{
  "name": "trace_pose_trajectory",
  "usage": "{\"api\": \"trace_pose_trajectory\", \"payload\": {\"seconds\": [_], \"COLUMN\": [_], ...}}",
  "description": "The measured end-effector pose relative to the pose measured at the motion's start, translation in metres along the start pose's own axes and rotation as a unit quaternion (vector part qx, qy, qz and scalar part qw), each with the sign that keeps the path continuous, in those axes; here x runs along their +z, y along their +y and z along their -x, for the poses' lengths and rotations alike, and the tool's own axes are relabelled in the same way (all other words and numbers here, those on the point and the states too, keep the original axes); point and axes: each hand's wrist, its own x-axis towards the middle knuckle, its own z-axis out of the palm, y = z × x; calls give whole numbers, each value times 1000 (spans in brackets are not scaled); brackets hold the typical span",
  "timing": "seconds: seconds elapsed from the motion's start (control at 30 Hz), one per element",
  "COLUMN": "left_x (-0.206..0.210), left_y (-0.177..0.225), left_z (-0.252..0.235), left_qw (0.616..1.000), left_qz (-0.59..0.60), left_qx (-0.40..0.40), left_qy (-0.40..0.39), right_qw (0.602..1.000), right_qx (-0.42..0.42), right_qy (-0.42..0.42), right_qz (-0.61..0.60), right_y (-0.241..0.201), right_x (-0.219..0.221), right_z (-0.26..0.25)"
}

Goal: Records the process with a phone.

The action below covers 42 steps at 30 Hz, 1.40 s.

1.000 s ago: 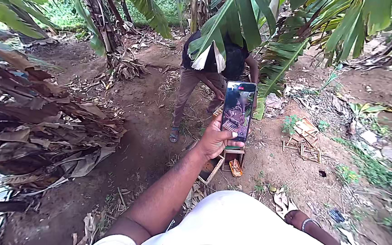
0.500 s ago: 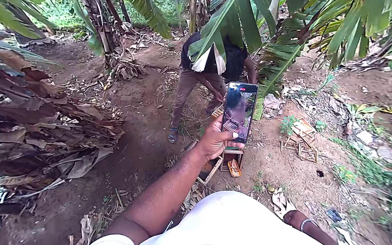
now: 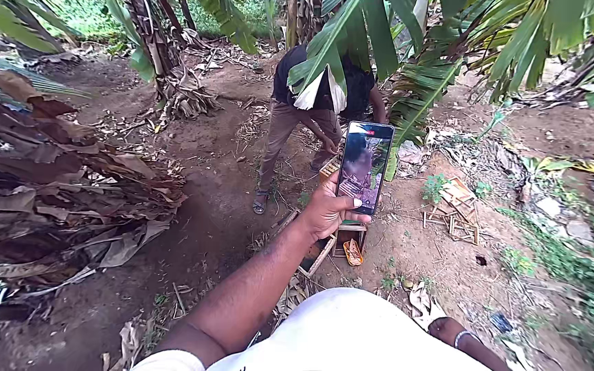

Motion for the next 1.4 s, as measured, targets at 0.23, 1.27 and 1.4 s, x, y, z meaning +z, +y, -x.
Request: {"api": "trace_pose_trajectory", "payload": {"seconds": [0.23, 1.27, 1.4], "left_x": [0, 5, 3], "left_y": [-1, -7, -9], "left_z": [0, 4, 3], "left_qw": [1000, 999, 999], "left_qz": [0, -46, -31], "left_qx": [-2, -24, -32], "left_qy": [3, 17, 13], "right_qw": [1000, 1000, 1000], "right_qx": [4, -3, 0], "right_qy": [-7, -15, -12], "right_qz": [-4, 15, 14], "right_y": [-3, 1, 1], "right_x": [2, 11, 12], "right_z": [1, -2, -2]}}
